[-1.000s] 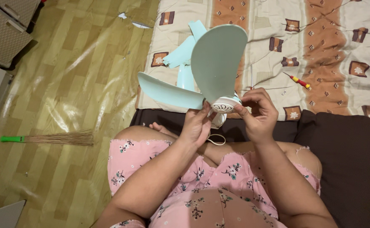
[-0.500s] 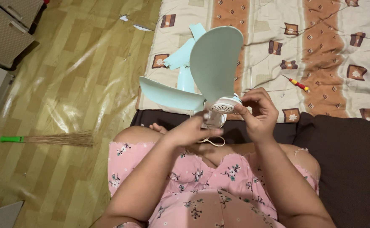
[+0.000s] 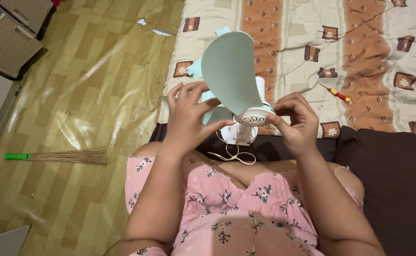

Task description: The person sits on a bed and assembles a small electric fan by attaching light blue plastic blades to the white motor housing. They use a screwdriver to tighten the screws securing each blade to the central hub.

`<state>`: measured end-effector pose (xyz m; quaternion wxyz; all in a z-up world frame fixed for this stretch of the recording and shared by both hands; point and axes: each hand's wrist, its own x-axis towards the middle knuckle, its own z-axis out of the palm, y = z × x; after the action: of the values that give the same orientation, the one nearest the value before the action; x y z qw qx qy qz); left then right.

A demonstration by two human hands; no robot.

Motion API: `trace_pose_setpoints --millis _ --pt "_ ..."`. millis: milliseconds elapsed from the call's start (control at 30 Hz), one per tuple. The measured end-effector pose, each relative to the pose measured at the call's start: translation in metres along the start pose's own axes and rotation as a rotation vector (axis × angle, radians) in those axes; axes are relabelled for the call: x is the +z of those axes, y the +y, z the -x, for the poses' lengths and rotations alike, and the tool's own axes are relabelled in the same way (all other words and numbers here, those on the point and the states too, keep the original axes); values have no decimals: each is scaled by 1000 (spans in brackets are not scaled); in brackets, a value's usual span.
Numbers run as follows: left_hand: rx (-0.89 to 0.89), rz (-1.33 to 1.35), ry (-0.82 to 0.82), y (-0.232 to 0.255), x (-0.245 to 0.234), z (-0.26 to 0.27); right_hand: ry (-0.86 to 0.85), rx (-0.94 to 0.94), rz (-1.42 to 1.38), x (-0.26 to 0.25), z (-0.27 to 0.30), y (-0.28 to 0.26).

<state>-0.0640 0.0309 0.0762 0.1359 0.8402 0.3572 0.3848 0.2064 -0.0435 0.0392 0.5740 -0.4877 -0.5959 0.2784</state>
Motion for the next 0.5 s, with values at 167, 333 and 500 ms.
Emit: trace_pose_setpoints --millis 167,333,500 --pt "71 -7 -21 -9 21 1 -55 22 37 -1 -8 -10" --pt "36 61 -86 -8 25 -4 -151 -16 215 -5 -18 -24" --pt "-8 153 -145 -6 28 -9 -221 -23 280 -7 -30 -33"
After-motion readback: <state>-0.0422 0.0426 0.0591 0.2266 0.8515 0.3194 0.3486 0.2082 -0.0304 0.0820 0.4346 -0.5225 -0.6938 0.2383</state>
